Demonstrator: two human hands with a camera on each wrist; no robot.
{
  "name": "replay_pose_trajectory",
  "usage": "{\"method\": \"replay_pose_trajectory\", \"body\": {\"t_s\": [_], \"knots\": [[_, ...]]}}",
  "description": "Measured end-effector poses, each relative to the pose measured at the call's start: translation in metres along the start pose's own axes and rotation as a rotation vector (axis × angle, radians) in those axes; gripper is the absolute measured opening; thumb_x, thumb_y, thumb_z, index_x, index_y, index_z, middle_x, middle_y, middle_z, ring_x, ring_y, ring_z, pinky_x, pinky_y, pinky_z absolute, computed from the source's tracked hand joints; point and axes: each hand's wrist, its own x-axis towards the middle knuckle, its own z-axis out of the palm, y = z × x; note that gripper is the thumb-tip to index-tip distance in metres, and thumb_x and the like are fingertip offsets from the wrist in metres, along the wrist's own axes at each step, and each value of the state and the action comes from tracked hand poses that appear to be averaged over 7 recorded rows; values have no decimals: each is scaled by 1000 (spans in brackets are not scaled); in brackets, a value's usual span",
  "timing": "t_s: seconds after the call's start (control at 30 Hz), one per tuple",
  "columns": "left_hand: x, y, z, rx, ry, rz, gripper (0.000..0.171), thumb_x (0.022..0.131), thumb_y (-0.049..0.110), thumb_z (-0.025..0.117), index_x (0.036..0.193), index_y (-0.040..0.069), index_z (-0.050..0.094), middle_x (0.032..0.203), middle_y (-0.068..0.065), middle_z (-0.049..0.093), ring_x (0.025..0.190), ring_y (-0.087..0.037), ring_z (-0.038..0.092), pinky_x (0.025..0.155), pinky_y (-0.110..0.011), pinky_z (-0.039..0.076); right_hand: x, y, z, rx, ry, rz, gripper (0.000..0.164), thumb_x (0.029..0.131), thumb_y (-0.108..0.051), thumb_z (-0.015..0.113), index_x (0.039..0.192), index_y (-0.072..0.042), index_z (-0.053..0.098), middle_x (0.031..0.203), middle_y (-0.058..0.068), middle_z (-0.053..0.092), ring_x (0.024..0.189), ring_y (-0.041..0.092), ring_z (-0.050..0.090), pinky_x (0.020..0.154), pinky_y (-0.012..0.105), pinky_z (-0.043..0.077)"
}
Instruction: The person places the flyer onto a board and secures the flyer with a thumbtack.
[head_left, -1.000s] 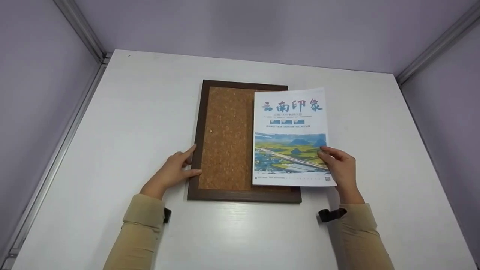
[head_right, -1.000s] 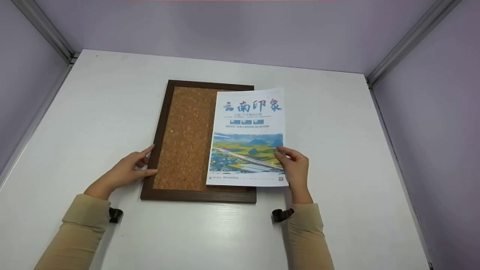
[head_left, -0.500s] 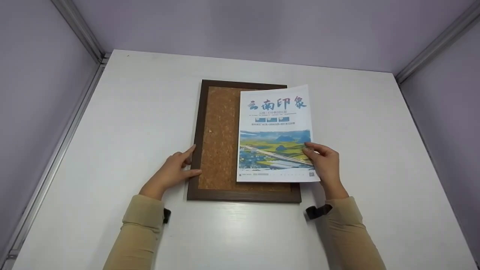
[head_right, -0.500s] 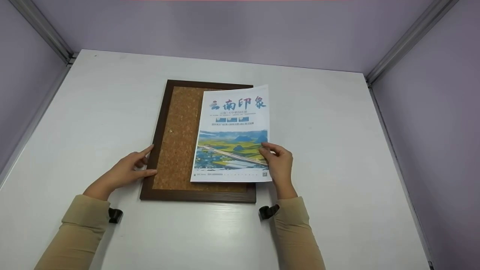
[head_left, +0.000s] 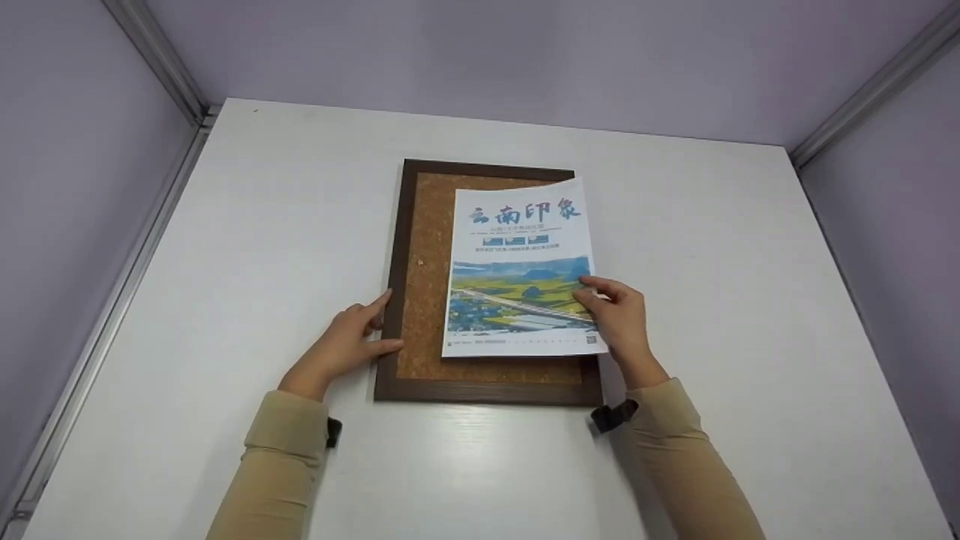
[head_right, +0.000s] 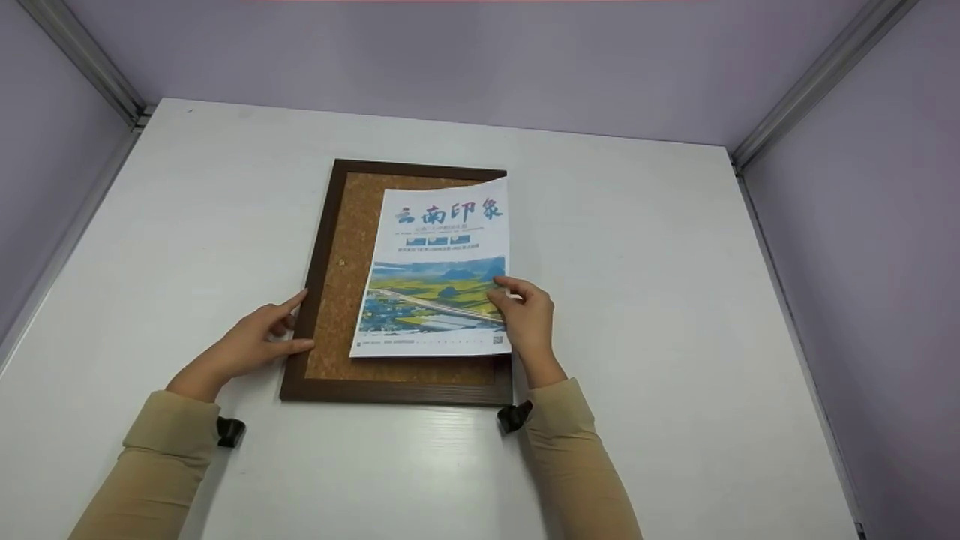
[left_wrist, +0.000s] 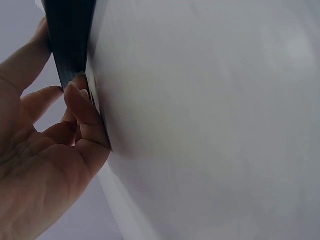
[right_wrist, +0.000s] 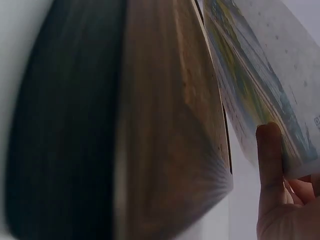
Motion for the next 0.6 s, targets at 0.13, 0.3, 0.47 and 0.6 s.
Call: {"method": "replay_pose_trajectory", "body": {"t_s": [0.13, 0.3, 0.47, 0.6], "knots": [[4, 3, 2, -26, -12, -3, 85, 93, 32, 71, 158, 8, 22, 114, -19, 54, 104, -32, 53, 92, -49, 46, 1, -11, 2, -32, -19, -9, 33, 91, -9, 71, 122, 0, 69, 124, 19, 62, 81, 10, 60, 66, 16, 51], [9, 8, 4, -63, -31, 9, 84, 93, 33, 70, 158, 8, 22, 114, -20, 54, 103, -32, 52, 91, -48, 46, 3, -23, 0, -132, -53, -7, 35, 91, -11, 71, 125, -1, 67, 138, 18, 57, 113, 23, 58, 76, 18, 51], [12, 12, 5, -92, -46, 8, 84, 93, 33, 70, 158, 8, 23, 115, -21, 55, 103, -32, 53, 91, -49, 46, 3, -32, -3, -233, -83, 1, 40, 91, -12, 72, 129, 0, 65, 142, 21, 55, 124, 29, 54, 96, 35, 49], [15, 14, 5, -112, -60, 14, 85, 93, 35, 70, 158, 8, 23, 116, -22, 55, 103, -32, 54, 93, -50, 47, 2, -39, -5, -303, -100, 3, 44, 91, -10, 72, 132, 1, 61, 140, 22, 56, 124, 30, 56, 102, 42, 48]]}}
